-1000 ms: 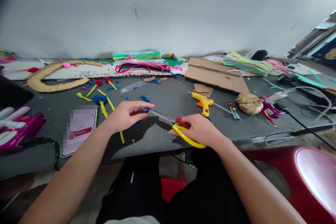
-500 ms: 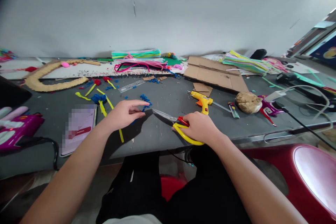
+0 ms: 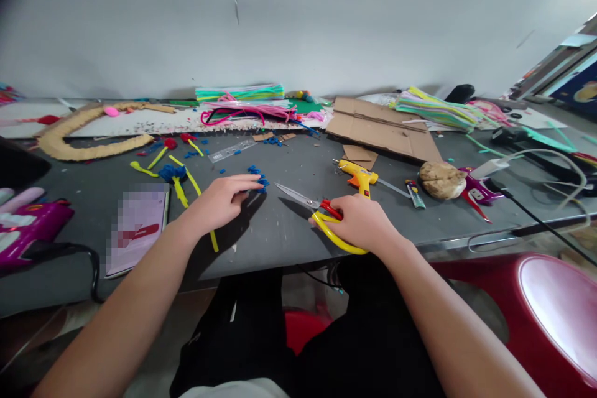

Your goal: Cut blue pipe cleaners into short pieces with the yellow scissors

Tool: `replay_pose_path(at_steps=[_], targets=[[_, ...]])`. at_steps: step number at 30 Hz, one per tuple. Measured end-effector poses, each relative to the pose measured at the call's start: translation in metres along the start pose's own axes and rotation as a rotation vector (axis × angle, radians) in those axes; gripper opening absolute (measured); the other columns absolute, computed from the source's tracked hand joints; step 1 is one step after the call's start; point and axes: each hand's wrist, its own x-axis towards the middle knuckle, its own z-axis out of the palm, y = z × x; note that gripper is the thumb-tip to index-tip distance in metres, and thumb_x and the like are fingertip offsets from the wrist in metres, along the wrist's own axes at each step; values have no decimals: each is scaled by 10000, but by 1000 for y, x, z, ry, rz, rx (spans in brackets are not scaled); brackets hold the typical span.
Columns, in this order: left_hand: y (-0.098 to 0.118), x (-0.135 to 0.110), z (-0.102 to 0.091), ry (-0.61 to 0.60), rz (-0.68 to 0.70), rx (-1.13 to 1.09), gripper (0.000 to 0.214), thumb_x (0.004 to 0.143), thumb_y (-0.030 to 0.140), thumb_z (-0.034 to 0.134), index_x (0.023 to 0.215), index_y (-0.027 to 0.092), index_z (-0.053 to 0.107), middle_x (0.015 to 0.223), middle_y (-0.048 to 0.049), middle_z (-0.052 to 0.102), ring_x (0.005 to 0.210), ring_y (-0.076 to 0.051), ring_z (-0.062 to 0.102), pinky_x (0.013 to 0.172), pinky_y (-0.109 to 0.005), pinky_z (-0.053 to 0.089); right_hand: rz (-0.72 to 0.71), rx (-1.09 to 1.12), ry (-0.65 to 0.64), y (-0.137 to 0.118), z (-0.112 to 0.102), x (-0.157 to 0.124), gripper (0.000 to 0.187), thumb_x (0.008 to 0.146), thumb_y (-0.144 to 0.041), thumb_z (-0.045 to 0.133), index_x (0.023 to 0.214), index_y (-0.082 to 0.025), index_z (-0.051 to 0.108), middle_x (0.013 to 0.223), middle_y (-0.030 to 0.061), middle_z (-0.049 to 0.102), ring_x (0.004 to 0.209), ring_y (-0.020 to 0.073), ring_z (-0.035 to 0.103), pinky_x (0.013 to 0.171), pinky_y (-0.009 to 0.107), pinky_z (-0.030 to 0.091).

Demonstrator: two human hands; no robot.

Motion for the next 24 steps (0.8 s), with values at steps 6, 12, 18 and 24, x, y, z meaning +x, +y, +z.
replay_pose_path(at_steps=[6, 12, 18, 24], targets=[[4, 1, -4, 192, -182, -295, 260, 827, 205, 676, 1088, 204, 677, 1076, -83, 749, 913, -224, 746, 864, -383, 602, 18, 18, -14, -1, -1, 0, 545, 810, -743, 530, 634, -228, 553, 606, 19, 592, 573, 168, 508, 544, 288, 261], [6, -1, -5, 194, -134, -393, 117, 838, 294, 709, 860, 202, 640, 877, -46, 753, 858, -206, 736, 852, -367, 591, 11, 22, -43, -2, -1, -2, 538, 812, -739, 536, 637, -231, 562, 607, 14, 598, 564, 164, 505, 545, 288, 268], [15, 0, -7, 204, -165, -373, 146, 835, 308, 719, 905, 188, 763, 944, -67, 789, 873, -217, 741, 880, -363, 599, -4, 27, -26, -3, 0, -2, 537, 818, -731, 533, 632, -226, 539, 603, 11, 597, 570, 161, 493, 547, 284, 275], [18, -1, -9, 113, -154, -424, 335, 824, 346, 742, 1128, 208, 768, 1228, -89, 734, 926, -216, 739, 868, -358, 607, -45, 20, -7, -4, 3, -1, 553, 809, -728, 544, 604, -218, 481, 589, 7, 569, 567, 154, 463, 539, 281, 250]])
